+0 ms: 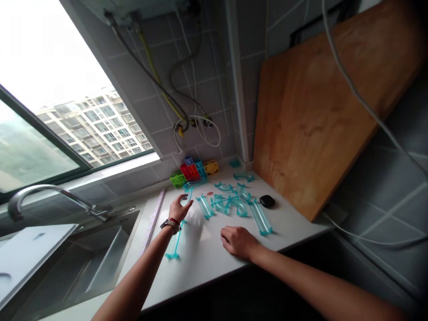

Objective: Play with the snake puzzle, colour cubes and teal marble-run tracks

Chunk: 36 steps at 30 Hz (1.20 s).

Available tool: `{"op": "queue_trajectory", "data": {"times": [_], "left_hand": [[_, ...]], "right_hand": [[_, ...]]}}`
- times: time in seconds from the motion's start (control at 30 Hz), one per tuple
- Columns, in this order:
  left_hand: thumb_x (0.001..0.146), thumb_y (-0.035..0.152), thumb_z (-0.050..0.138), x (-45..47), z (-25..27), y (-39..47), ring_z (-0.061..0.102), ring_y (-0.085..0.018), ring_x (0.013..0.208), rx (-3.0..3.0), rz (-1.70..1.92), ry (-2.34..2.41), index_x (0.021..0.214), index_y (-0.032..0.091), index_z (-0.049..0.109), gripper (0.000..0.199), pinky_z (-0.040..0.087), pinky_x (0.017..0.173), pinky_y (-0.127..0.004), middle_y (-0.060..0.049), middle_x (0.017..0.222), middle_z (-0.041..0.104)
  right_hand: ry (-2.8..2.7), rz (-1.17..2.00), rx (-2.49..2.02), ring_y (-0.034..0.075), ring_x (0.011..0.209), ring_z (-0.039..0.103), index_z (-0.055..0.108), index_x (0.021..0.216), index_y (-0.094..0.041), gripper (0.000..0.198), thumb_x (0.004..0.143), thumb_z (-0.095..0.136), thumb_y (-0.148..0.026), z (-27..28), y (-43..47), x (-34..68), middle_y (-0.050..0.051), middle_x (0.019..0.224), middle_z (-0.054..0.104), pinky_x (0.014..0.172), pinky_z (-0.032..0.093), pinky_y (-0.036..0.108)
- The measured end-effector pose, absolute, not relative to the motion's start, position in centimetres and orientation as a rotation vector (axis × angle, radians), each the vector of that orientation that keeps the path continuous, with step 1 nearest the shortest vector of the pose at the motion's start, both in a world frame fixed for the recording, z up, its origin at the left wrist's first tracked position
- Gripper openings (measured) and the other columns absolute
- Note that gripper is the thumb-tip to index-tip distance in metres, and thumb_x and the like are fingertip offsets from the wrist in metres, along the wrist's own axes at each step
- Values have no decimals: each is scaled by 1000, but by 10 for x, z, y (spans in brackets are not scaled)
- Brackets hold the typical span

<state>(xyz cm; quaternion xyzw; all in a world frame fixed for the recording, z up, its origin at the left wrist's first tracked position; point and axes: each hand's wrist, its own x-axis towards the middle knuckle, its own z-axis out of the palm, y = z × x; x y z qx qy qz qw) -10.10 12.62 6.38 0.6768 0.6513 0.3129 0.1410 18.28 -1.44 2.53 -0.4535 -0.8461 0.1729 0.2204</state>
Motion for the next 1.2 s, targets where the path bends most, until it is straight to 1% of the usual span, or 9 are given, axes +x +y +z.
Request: {"op": "queue_trajectory", "data": {"times": [0.1,0.23,0.43,0.6,0.73,0.87,1.07,1.13,1.2], "left_hand": [[98,36,68,-131,69,140,66,-26,114,2019,600,1963,123,15,66,33,55,99,-50,-11,128,67],[99,35,67,-147,60,147,67,-26,112,2049,330,2001,127,16,64,34,58,95,-48,-11,129,66],[100,38,65,-172,69,161,65,-28,116,2070,213,2115,136,17,59,42,57,97,-50,-12,135,63],[99,37,66,-227,90,160,65,-27,115,1940,5,2330,133,17,61,40,57,96,-50,-12,134,63],[99,36,66,-255,85,142,67,-26,111,1738,-116,2445,131,16,62,38,59,93,-47,-11,131,65],[99,37,66,-256,73,124,67,-26,112,1610,-29,2484,131,17,62,38,59,94,-47,-11,131,64],[99,36,66,-240,81,92,68,-25,108,1347,319,2483,130,16,63,36,60,90,-45,-11,128,66],[100,37,64,-235,90,69,69,-21,97,1282,473,2438,125,15,63,33,61,82,-39,-9,119,68],[102,41,60,-226,99,35,66,-15,76,1251,618,2364,115,15,63,30,58,67,-31,-6,102,69]], "right_hand": [[-2353,495,-1278,22,84,69,70,97,-20,15,97,56,-25,27,-13,184,9,96,75,73,42,29],[-2381,501,-1290,23,86,70,70,99,-20,16,98,55,-26,31,-13,186,9,98,76,73,42,30],[-2401,511,-1277,22,88,70,68,101,-20,17,100,51,-24,33,-14,187,8,100,75,73,41,29],[-2403,537,-1282,23,87,71,67,101,-20,16,99,52,-25,27,-12,185,9,99,75,72,39,31],[-2397,549,-1294,23,88,71,67,102,-20,15,99,54,-26,26,-11,184,9,99,75,72,38,31],[-2386,560,-1286,22,87,70,67,100,-20,16,99,52,-25,30,-11,185,8,99,75,72,39,30],[-2361,603,-1267,22,87,69,69,99,-19,16,97,54,-22,34,-11,187,9,99,75,73,39,29],[-2342,631,-1249,22,86,69,70,98,-19,16,97,54,-23,34,-12,188,10,99,75,74,40,30],[-2322,674,-1215,22,87,69,71,97,-18,17,96,55,-24,33,-13,189,10,98,75,75,41,30]]}}
